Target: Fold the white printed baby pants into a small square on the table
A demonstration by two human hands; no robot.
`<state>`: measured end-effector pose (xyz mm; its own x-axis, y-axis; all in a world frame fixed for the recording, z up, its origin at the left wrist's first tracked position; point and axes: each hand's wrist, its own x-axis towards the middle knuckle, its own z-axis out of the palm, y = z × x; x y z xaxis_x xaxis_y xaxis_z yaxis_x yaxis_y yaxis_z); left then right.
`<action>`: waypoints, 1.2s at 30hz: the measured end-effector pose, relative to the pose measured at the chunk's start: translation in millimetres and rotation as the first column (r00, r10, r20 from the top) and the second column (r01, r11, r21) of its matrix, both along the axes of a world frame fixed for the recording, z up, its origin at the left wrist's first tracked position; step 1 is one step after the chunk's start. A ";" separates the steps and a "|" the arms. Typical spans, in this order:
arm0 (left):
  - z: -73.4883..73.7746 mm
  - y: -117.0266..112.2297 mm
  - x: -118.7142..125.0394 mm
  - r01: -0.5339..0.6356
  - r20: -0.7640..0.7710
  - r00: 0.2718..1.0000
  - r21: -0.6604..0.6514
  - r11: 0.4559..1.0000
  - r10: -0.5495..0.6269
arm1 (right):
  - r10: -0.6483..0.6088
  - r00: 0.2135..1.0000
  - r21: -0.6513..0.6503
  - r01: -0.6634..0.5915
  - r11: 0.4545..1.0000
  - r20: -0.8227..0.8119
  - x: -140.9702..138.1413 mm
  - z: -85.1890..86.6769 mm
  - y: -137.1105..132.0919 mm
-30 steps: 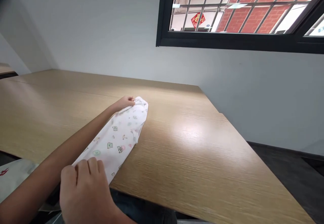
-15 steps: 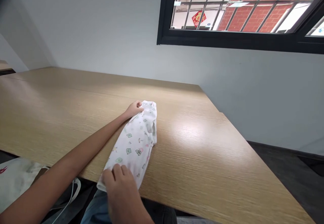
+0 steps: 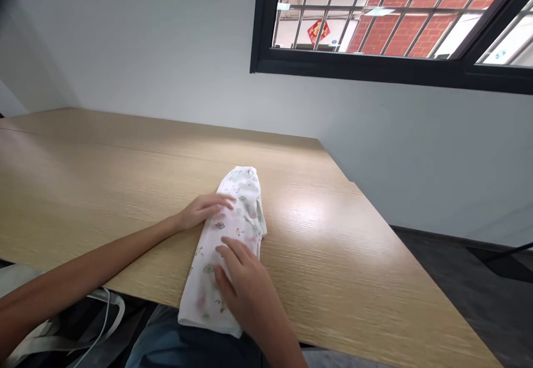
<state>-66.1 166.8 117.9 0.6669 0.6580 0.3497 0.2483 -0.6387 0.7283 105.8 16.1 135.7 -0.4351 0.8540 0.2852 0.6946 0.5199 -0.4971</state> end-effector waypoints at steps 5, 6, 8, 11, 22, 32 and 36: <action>-1.2 -7.8 0.5 0.259 -0.144 0.954 -0.043 0.965 -0.263 | -0.016 0.980 0.060 0.004 0.998 0.196 -1.4 -17.3 13.7; -2.2 2.9 4.5 0.249 -0.162 0.954 -0.033 0.968 -0.251 | -0.007 0.974 0.056 -0.006 0.998 0.227 -1.9 -19.4 11.7; -4.2 31.3 14.9 0.196 -0.198 0.961 -0.002 0.981 -0.193 | 0.026 0.966 0.033 -0.036 0.999 0.258 -1.5 -20.1 3.9; -7.0 74.7 32.7 0.076 -0.231 0.971 0.045 0.996 -0.063 | 0.083 0.964 0.012 -0.089 0.996 0.254 2.6 -15.4 -14.0; -6.0 74.0 45.0 -0.130 -0.180 0.968 0.227 0.965 0.173 | 0.097 0.905 0.351 -0.257 0.901 0.415 16.1 -37.8 -46.9; 3.4 -104.7 17.5 0.177 -0.342 0.939 0.408 0.896 -0.030 | -0.036 0.995 0.434 -0.009 0.901 0.095 36.7 -46.0 -46.2; -4.5 -149.7 4.9 0.074 -0.340 0.923 0.618 0.782 0.181 | 0.005 1.000 0.381 0.003 0.925 -0.020 34.1 -31.2 -45.2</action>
<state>-61.2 17.1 113.4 0.7964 0.4271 0.4282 0.4568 -0.8888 0.0369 139.9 -29.1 104.5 -0.4268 0.6789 0.5975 0.6862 0.6734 -0.2750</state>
